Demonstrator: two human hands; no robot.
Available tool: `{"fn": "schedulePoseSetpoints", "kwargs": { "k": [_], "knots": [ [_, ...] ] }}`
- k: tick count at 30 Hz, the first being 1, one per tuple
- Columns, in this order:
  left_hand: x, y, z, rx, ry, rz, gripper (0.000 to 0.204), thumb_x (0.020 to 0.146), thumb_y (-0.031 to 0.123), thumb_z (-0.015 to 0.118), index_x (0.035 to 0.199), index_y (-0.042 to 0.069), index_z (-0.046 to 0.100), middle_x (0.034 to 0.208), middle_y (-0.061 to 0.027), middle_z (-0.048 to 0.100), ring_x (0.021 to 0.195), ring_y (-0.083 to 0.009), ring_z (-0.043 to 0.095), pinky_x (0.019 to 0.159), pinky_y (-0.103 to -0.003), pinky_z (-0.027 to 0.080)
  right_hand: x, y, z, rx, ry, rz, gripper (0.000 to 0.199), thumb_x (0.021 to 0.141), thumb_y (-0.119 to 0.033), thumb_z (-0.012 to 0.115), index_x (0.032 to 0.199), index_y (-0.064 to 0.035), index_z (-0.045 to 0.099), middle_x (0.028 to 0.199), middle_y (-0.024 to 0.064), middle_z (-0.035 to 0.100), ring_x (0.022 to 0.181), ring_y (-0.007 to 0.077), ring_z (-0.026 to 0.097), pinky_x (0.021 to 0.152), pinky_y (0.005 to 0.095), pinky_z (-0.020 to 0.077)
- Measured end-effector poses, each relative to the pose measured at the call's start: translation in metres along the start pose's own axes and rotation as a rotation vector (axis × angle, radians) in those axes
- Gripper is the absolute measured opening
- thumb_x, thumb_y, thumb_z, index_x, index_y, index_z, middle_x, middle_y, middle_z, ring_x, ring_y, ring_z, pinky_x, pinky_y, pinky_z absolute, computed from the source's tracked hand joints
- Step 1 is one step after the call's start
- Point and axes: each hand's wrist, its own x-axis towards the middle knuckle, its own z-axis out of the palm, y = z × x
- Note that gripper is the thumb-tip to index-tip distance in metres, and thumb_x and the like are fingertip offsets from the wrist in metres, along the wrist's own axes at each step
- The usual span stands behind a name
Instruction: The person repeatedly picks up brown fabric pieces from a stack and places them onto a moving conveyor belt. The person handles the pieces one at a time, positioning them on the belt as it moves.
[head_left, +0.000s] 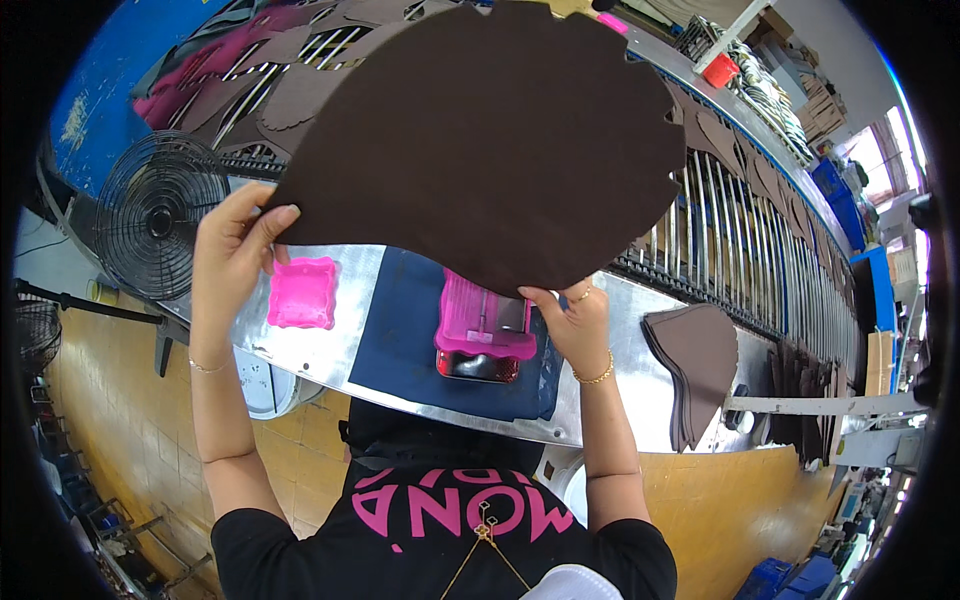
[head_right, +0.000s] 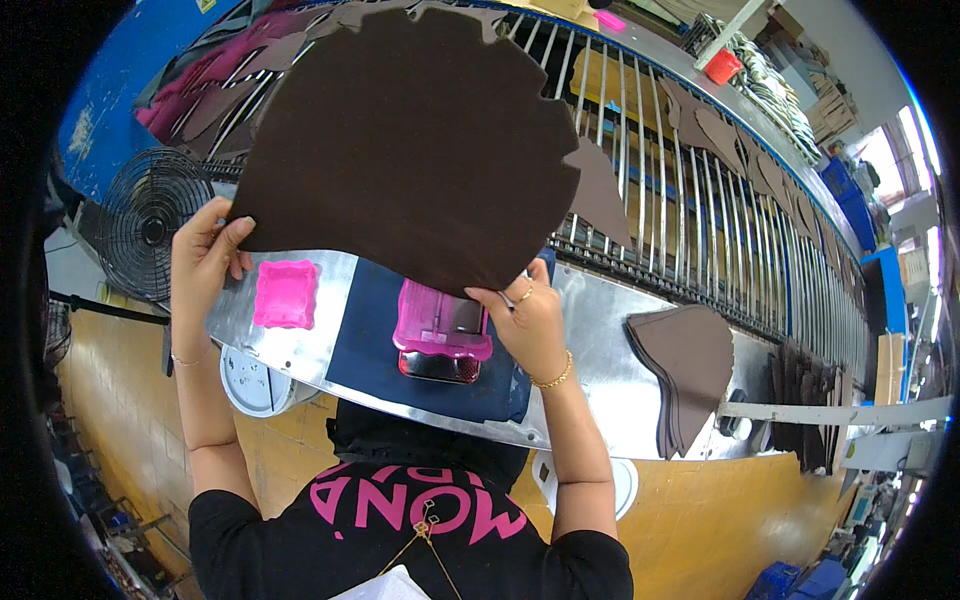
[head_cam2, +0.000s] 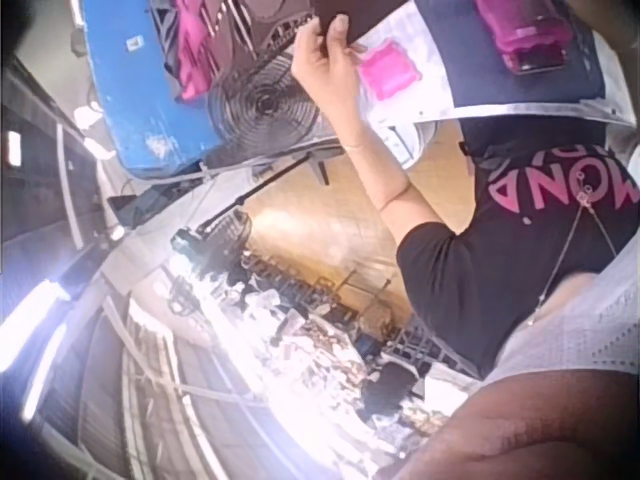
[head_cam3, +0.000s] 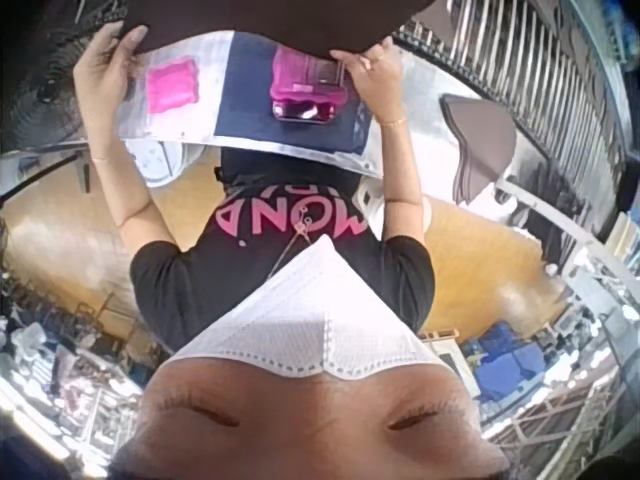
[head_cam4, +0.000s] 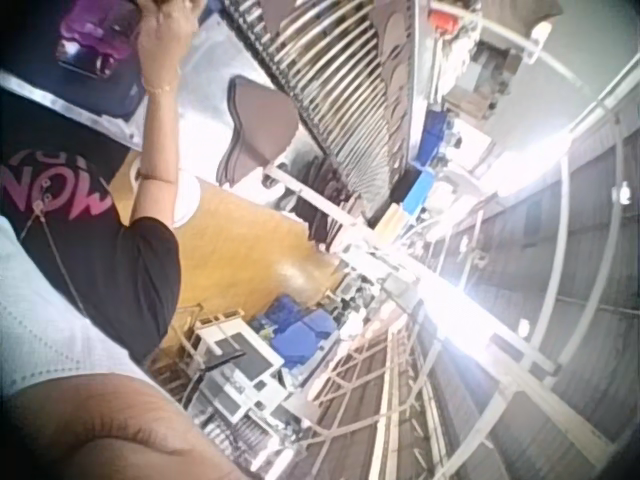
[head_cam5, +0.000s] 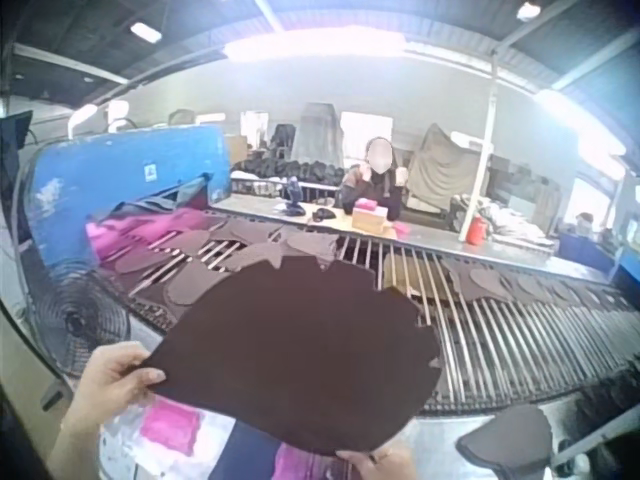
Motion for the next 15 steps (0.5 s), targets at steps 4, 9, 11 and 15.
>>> {"fn": "schedulePoseSetpoints", "kwargs": {
  "k": [4, 9, 11, 15],
  "knots": [
    [-0.004, -0.022, 0.027, 0.192, -0.146, 0.122, 0.009, 0.087, 0.004, 0.062, 0.088, -0.005, 0.06, 0.07, -0.0032, 0.052, 0.051, -0.0072, 0.053, 0.046, -0.021, 0.039, -0.026, 0.025, -0.023, -0.095, 0.018, 0.027, 0.014, 0.069, -0.006, 0.077, 0.082, -0.0036, 0.071, 0.081, 0.0112, 0.069, 0.082, 0.0312, 0.062, 0.084, 0.0372, 0.0453],
    [-0.002, -0.024, 0.088, 0.225, -0.342, 0.204, 0.008, 0.082, 0.003, 0.064, 0.089, -0.002, 0.062, 0.074, -0.0107, 0.056, 0.055, -0.023, 0.058, 0.051, -0.032, 0.045, -0.081, 0.049, -0.053, -0.229, 0.107, 0.125, 0.014, 0.073, -0.001, 0.074, 0.086, -0.0028, 0.071, 0.084, 0.0092, 0.07, 0.076, 0.0217, 0.065, 0.072, 0.0295, 0.0479],
    [0.002, -0.023, 0.11, 0.323, -0.358, 0.444, 0.009, 0.081, 0.005, 0.065, 0.088, 0.001, 0.064, 0.076, -0.0102, 0.057, 0.06, -0.0273, 0.059, 0.054, -0.035, 0.047, -0.105, 0.051, -0.063, -0.191, 0.184, 0.224, 0.016, 0.074, -0.001, 0.073, 0.089, -0.0038, 0.071, 0.085, 0.0106, 0.069, 0.079, 0.0243, 0.064, 0.075, 0.0314, 0.0469],
    [0.006, -0.006, 0.148, 0.268, -0.498, 0.509, 0.009, 0.079, 0.011, 0.067, 0.085, 0.005, 0.065, 0.076, -0.0087, 0.056, 0.066, -0.0301, 0.059, 0.058, -0.037, 0.048, -0.141, 0.058, -0.113, -0.309, 0.228, 0.282, 0.016, 0.075, -0.002, 0.074, 0.09, -0.0022, 0.07, 0.079, 0.0091, 0.068, 0.073, 0.0204, 0.062, 0.07, 0.0318, 0.0461]
  ]
}}
